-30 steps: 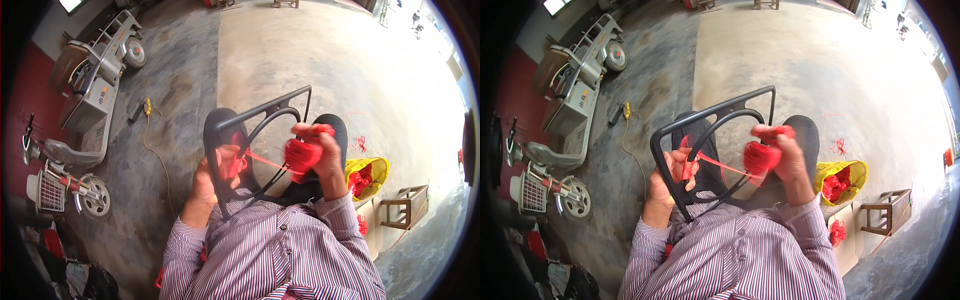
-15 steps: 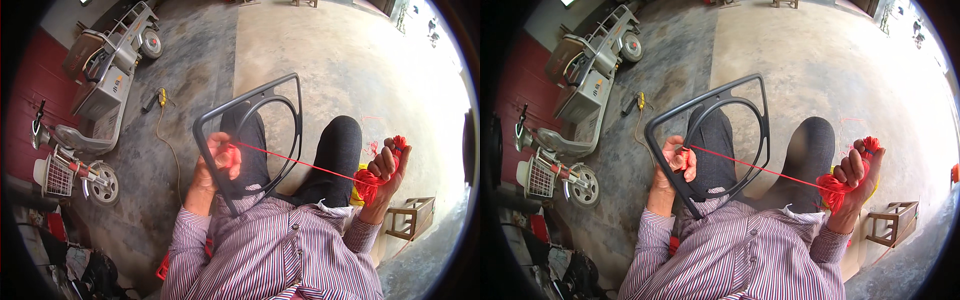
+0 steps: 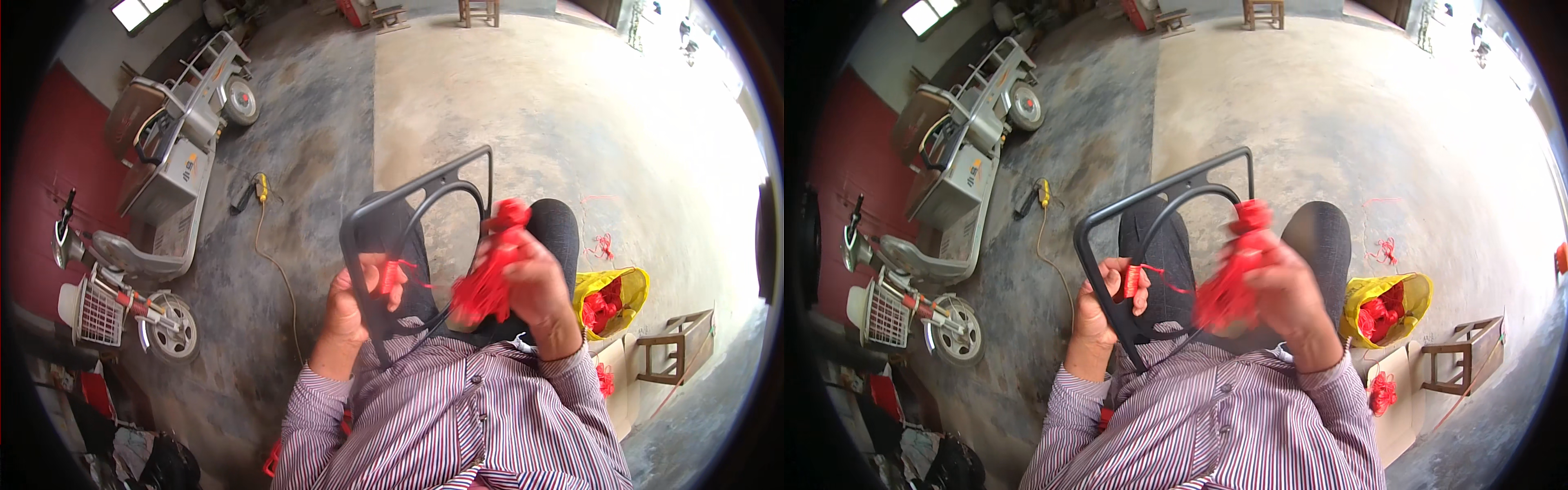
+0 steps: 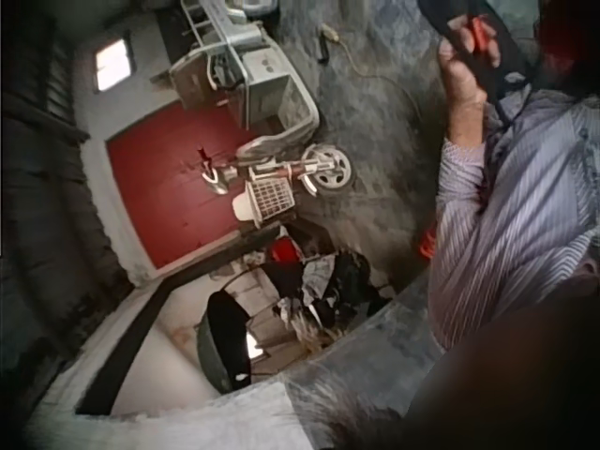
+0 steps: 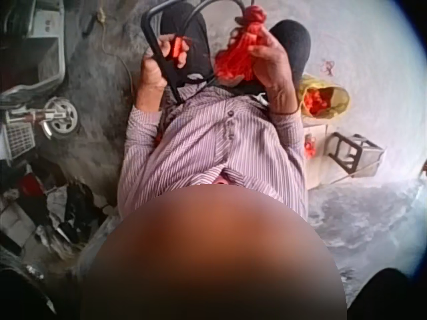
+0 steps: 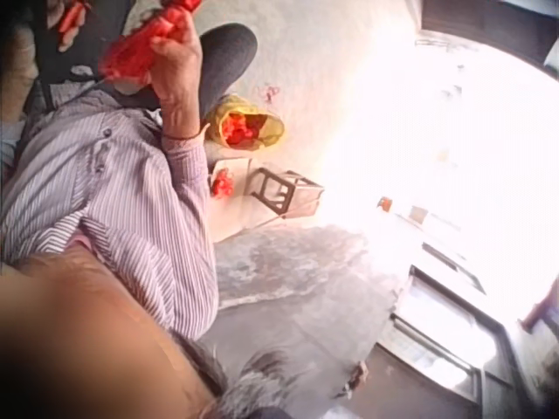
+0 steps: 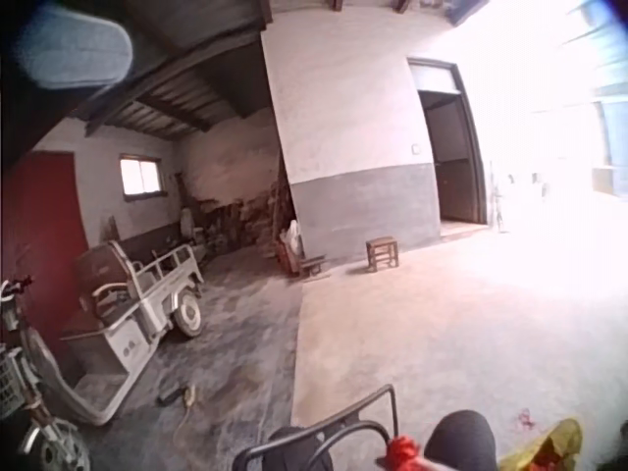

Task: The recorder is wrapping red plastic ribbon around a circular black frame.

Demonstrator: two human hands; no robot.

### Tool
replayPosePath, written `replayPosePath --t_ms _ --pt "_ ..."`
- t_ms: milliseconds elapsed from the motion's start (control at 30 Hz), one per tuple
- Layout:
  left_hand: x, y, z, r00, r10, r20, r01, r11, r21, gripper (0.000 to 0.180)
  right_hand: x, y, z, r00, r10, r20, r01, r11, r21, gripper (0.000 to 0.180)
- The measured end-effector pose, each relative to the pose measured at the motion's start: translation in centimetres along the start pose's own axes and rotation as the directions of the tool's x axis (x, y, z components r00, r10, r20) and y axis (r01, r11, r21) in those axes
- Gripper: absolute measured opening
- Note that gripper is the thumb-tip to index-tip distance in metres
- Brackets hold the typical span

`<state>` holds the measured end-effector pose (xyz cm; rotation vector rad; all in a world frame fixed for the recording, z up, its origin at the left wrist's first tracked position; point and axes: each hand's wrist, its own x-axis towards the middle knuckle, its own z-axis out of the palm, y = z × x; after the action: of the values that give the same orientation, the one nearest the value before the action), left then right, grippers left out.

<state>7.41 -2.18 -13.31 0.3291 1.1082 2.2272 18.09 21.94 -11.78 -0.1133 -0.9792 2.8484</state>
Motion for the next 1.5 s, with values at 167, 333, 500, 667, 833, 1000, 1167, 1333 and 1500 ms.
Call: replayPosePath --t_ms 167,333,500,667,833,1000,1167,1333,1500 --pt "0.1 -1.4 4.0 0.998 -0.019 -0.059 0.016 0.998 -0.054 0.035 2.1 0.2 4.3 0.992 0.077 0.096 0.012 0.715 -0.699 0.054" --pt "1.1 -2.6 2.6 0.998 -0.06 -0.013 0.06 0.998 -0.03 0.028 3.0 1.4 4.0 0.978 -0.053 0.202 0.182 0.69 -0.7 0.024" --pt "0.4 -2.1 1.8 0.983 -0.076 0.167 0.134 0.921 -0.366 0.043 3.2 3.6 -1.9 0.978 0.148 0.144 -0.143 0.989 -0.049 0.026" --pt "0.1 -2.1 3.4 0.948 -0.287 0.135 0.313 0.915 -0.256 0.052 3.5 4.9 -0.7 0.927 0.286 0.243 -0.326 0.935 0.142 0.044" --pt "0.5 -2.3 1.3 0.904 -0.107 0.414 0.214 0.951 -0.221 0.042 4.6 3.8 -2.8 0.998 0.045 -0.05 -0.043 0.998 0.043 0.033" --pt "0.3 -1.1 0.5 0.984 -0.044 0.171 0.07 0.986 -0.149 0.039 2.1 2.0 -7.2 0.989 -0.11 -0.097 0.101 0.991 -0.092 0.051" --pt "0.9 0.1 -1.1 0.997 -0.069 0.035 0.074 0.979 -0.188 0.022 -0.4 -2.7 -6.7 0.892 -0.324 0.314 0.206 0.912 0.356 0.057" --pt "1.1 0.7 -2.6 0.999 -0.011 0.048 0.018 0.989 -0.15 0.034 -3.7 -6.8 -3.4 0.844 -0.384 0.374 0.267 0.906 0.328 0.026" --pt "0.7 1.1 -3.5 0.995 0.07 0.065 -0.065 0.994 -0.084 0.041 -5.3 -6.3 -2.7 0.859 -0.38 0.342 0.324 0.922 0.211 0.025"
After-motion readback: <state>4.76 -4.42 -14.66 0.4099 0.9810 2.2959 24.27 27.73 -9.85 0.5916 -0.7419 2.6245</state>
